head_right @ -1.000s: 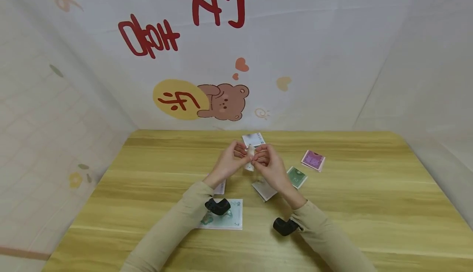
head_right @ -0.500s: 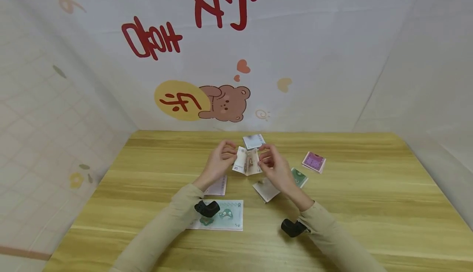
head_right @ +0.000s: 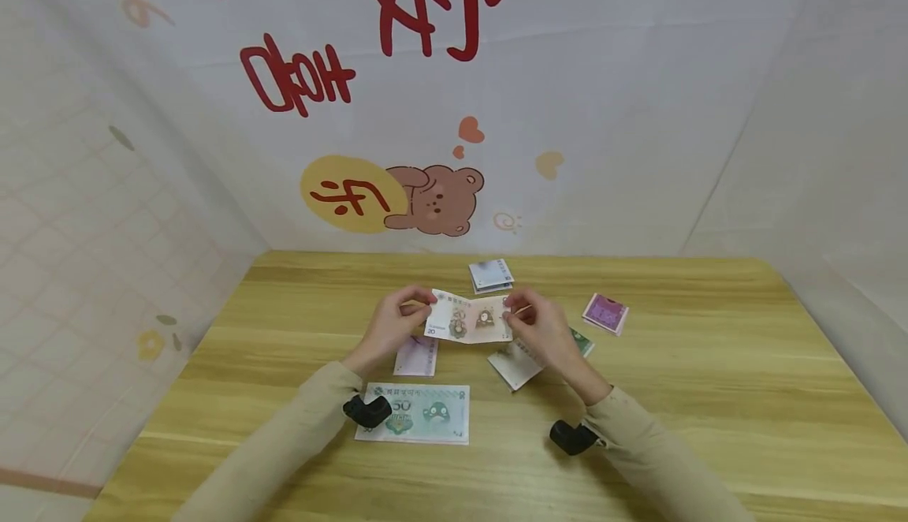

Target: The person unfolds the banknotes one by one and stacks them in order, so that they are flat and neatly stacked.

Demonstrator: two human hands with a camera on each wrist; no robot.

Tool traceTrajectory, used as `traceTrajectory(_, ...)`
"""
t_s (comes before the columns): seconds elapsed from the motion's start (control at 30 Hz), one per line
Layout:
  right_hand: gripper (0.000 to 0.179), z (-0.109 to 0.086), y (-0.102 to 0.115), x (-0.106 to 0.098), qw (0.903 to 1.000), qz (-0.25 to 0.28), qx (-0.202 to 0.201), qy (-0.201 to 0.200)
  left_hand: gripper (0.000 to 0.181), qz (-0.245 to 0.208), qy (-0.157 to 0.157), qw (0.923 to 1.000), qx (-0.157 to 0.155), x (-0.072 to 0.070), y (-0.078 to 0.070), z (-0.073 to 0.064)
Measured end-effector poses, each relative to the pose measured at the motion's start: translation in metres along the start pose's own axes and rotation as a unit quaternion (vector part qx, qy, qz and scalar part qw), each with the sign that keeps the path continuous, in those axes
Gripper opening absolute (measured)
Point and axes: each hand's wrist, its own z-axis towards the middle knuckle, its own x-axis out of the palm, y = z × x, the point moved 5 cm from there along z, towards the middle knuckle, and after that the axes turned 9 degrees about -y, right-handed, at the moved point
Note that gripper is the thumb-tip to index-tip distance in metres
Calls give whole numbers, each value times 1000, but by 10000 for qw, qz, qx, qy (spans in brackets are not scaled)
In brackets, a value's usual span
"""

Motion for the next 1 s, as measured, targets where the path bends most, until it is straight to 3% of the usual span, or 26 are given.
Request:
traceTrajectory(0.27,17,0,0,-4,9998,-136,45,-148,16,-127,-4,9997,-211,-11,4,-3)
traceTrajectory(0.53,19,-5,5,-2,9994,130,-300,141,18,-98,125,9990,-410,-20,11,-13)
traceTrajectory(0.8,12,-13,7,6,9975,359,-314,524,17,-221,442,9973,-535,-29,-6,-26)
traceTrajectory(1.0,11,-20,11,13,9945,548,-44,887,17,-101,694,9964,-477,-36,20,-26)
